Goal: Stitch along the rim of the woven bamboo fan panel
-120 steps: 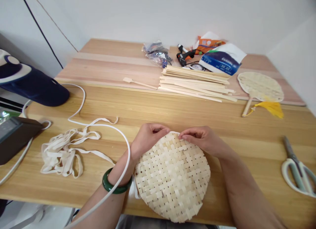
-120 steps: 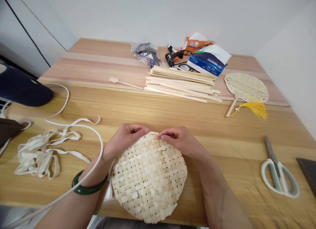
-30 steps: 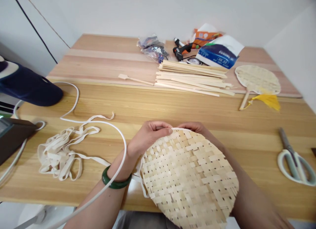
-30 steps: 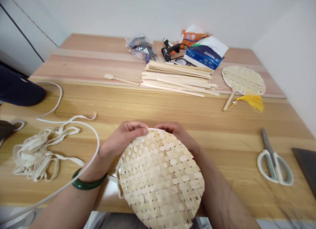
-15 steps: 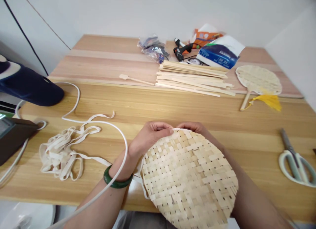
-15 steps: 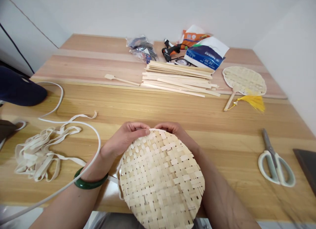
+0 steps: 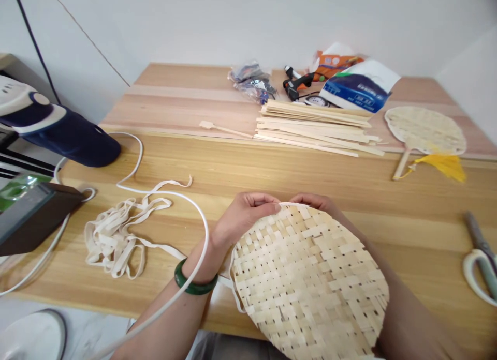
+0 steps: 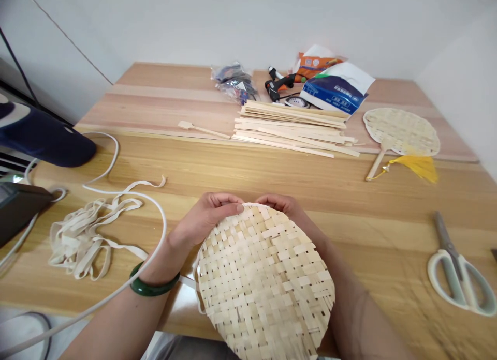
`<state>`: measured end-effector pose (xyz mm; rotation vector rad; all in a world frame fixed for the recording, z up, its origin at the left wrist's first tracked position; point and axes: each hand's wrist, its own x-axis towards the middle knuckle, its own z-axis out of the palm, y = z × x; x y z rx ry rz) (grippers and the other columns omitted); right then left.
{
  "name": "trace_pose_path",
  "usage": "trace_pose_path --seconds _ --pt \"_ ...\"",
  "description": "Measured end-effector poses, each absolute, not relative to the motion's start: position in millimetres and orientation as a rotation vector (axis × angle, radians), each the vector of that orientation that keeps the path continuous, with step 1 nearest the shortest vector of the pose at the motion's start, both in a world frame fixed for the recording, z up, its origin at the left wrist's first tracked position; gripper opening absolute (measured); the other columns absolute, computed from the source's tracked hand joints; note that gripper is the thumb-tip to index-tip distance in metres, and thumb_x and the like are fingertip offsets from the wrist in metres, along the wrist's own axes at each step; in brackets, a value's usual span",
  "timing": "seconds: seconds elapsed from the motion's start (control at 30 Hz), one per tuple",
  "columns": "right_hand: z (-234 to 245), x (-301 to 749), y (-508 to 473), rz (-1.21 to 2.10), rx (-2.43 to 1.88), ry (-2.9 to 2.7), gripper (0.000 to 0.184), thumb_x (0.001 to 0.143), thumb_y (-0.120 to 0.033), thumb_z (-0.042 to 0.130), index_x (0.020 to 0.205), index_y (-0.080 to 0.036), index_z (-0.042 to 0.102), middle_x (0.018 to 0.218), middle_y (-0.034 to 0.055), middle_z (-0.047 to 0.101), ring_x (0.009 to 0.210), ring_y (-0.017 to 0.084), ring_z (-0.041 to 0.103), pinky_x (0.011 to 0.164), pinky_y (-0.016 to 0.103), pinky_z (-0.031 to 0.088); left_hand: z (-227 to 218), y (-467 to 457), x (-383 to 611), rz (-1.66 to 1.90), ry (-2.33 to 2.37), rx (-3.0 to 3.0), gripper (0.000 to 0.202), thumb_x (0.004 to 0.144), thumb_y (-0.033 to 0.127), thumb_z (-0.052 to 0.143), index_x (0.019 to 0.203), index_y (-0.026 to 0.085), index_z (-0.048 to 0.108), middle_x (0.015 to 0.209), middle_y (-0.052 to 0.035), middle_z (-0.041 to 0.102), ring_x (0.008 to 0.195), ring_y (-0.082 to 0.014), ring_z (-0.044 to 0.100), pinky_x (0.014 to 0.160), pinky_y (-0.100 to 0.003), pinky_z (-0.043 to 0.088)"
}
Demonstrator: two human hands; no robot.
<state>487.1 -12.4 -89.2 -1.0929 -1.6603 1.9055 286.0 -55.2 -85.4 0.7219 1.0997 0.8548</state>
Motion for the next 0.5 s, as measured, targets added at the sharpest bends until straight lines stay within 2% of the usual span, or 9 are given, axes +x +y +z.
trace_pose_path --seconds 0.5 --pt "-89.1 486.1 -12.8 1.920 -1.081 -1.640 0.019 0.075 -0.023 0.070 0.095 -0.021 0.069 0.091 0.0023 0.069 0.081 0.016 0.062 0.069 0.027 0.050 -87.1 -54.9 288.8 0.819 1.132 0.734 0.016 0.074 0.031 0.074 0.076 0.015 0.072 0.066 0.0014 0.065 0.057 -0.0080 0.055 0.055 -0.020 0.041"
